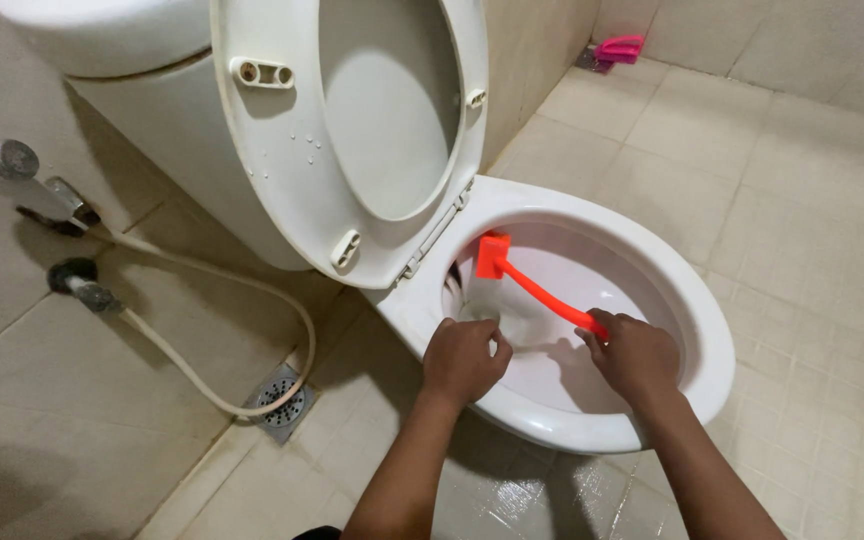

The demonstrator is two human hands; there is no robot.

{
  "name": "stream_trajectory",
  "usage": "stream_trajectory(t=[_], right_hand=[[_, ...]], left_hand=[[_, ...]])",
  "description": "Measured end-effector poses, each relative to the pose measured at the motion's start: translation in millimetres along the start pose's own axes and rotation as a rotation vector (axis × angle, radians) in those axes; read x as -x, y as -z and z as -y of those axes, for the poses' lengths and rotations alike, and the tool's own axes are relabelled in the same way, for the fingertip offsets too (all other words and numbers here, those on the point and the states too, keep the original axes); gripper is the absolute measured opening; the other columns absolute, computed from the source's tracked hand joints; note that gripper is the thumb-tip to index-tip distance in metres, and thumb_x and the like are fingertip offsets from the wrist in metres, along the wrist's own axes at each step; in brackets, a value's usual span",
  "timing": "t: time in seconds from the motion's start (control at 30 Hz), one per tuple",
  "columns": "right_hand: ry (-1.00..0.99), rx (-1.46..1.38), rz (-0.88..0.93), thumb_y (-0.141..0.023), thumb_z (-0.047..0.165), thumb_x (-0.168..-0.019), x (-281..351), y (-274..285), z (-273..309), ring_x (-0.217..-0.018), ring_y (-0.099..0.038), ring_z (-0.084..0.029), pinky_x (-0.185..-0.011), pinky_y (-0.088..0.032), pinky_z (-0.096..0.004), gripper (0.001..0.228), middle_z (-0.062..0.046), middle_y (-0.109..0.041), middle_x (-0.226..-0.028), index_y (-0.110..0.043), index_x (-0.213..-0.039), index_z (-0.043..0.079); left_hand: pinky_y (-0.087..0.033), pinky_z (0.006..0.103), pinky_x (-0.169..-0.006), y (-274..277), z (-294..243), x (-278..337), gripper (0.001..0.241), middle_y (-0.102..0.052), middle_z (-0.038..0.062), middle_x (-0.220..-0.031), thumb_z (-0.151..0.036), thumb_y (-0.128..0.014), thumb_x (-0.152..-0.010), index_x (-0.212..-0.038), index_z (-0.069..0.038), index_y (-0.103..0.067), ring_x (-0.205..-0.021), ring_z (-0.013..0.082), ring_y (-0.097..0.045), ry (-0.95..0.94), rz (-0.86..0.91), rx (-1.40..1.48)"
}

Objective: The person scrubs the inside of a white toilet bowl using an orange toilet brush. They then flush the toilet, close the lid, and place the brush on the floor before picking up a spray bottle.

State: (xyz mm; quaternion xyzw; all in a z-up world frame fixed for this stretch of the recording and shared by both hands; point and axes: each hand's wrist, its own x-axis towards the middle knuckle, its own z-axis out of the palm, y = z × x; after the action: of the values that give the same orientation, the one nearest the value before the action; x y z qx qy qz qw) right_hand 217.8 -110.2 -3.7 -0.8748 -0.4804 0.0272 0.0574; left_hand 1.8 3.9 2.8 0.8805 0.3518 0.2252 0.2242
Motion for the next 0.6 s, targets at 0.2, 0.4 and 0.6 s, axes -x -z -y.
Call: stream_trajectory(t=[0.2, 0.4, 0.6], right_hand=[[-0.014, -0.042, -0.024, -0.065, 0.052, -0.092, 1.1, -1.5, 2.4, -0.072, -0.073, -0.026, -0.065, -0.057, -0.041, 0.038, -0.002, -0.077, -0.086, -0.076, -0.119, 0.028], [-0.010, -0.059, -0.031, -0.067, 0.052, -0.091, -1.0, -5.8, 1.0, -0.073, -0.074, -0.025, -0.063, -0.057, -0.041, 0.040, -0.002, -0.077, -0.087, -0.076, -0.119, 0.026], [-0.065, -0.078, -0.025, -0.068, 0.050, -0.090, -3.4, -7.5, -0.2, -0.076, -0.075, -0.025, -0.071, -0.058, -0.041, 0.039, -0.003, -0.078, -0.081, -0.077, -0.119, 0.027]], left_hand=[[-0.047, 0.0434, -0.080, 3.7, -0.6, -4.5, 0.019, -0.070, 0.012, -0.067, -0.028, -0.069, -0.084, -0.086, -0.009, -0.073, -0.067, 0.0321, -0.067, -0.035, 0.095, 0.014], [-0.045, 0.0409, -0.086, -1.6, 4.1, -5.6, 0.025, -0.073, 0.008, -0.074, -0.031, -0.065, -0.087, -0.093, -0.011, -0.076, -0.072, 0.0273, -0.069, 0.005, 0.177, -0.013], [-0.044, 0.0412, -0.086, 0.4, 3.3, -6.9, 0.026, -0.074, 0.010, -0.077, -0.032, -0.065, -0.085, -0.092, -0.010, -0.076, -0.074, 0.0281, -0.069, 0.009, 0.183, 0.004]])
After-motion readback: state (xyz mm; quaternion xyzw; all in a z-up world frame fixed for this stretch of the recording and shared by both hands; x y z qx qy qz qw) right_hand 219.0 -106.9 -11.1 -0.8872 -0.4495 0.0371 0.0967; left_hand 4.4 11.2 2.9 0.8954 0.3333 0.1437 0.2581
